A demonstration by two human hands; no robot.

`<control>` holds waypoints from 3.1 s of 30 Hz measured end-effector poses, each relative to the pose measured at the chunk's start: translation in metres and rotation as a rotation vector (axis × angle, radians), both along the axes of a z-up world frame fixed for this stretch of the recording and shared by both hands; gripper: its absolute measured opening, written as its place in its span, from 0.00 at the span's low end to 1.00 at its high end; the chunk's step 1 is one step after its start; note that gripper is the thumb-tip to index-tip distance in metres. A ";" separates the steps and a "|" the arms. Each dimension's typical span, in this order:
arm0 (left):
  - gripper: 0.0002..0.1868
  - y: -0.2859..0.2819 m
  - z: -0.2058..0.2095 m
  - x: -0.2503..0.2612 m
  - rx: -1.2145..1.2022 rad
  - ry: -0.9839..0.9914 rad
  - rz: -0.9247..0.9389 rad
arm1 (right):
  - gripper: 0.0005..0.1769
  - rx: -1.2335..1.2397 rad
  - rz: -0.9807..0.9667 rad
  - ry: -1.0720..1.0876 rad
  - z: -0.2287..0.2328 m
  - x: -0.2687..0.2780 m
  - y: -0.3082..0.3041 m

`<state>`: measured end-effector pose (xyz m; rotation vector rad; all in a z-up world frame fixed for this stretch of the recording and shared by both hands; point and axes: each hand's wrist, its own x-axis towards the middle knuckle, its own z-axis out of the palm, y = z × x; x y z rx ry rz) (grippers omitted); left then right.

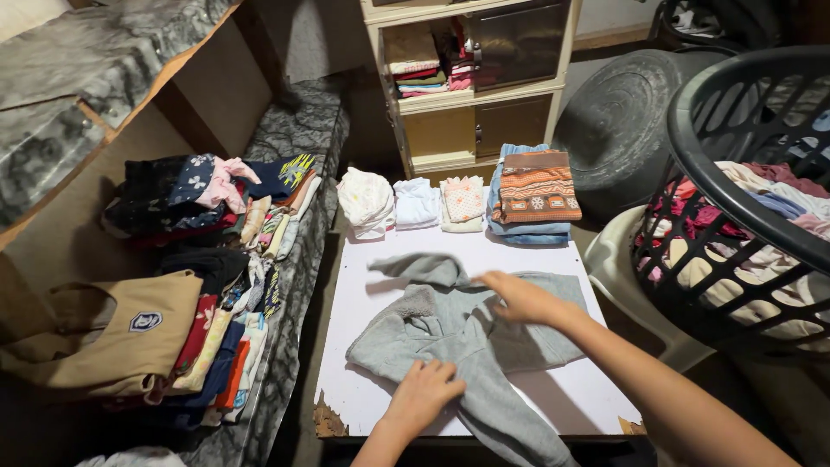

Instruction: The person folds clean clothes on a small white table. They fold a pair of patterned pants, take a khaki shirt from a laundry basket and fold it, then take a gray zippered jacket from the basket, zip it up, fold it, and place the folded items on a pile beside the table.

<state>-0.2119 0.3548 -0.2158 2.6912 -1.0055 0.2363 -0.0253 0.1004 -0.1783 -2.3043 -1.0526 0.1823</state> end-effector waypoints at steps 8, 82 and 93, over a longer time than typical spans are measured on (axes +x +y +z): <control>0.05 0.002 0.021 -0.048 -0.007 -0.084 -0.167 | 0.43 -0.482 -0.082 -0.220 -0.023 -0.036 -0.013; 0.06 -0.148 -0.051 0.097 -0.578 0.176 0.264 | 0.11 0.883 -0.984 1.171 -0.084 -0.123 -0.056; 0.10 -0.147 -0.039 0.079 -0.583 0.103 0.234 | 0.15 0.905 -0.978 1.133 -0.126 -0.089 -0.059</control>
